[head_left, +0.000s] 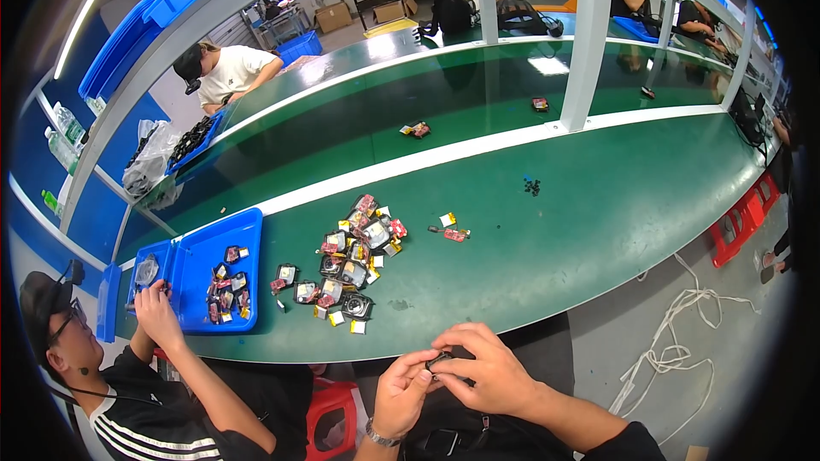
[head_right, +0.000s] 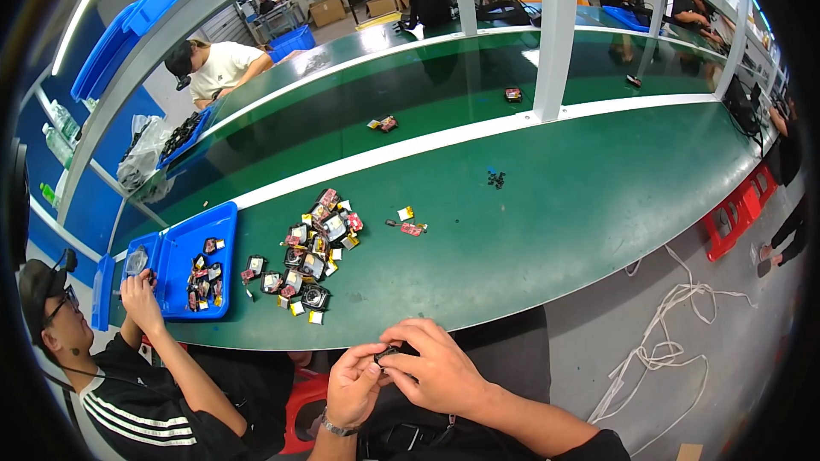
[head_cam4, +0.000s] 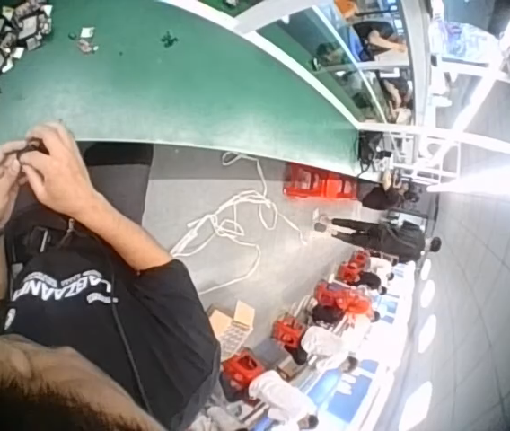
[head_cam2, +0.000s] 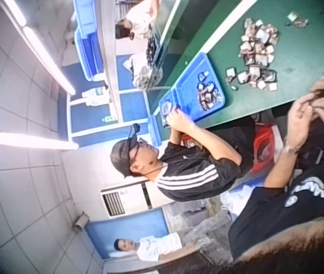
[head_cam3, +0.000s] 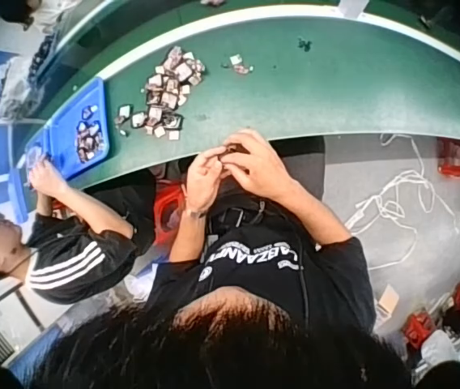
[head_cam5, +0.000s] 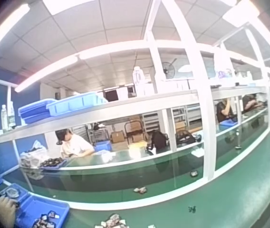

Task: Assembling small electronic components at a factory workbench.

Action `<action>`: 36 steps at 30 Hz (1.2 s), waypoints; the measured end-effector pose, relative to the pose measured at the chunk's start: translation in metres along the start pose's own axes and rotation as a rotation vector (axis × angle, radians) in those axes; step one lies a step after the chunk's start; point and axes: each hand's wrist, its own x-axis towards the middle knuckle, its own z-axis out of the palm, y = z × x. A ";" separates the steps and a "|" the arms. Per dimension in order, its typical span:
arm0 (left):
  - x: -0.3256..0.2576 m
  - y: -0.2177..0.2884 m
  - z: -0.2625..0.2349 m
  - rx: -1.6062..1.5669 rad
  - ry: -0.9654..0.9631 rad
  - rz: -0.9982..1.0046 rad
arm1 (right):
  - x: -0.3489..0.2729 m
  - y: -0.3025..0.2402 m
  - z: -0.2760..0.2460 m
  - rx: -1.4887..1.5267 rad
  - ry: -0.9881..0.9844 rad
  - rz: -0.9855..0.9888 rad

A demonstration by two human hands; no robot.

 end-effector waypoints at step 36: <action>0.001 0.005 0.010 0.030 0.045 0.001 | 0.003 -0.001 -0.002 0.144 0.056 0.155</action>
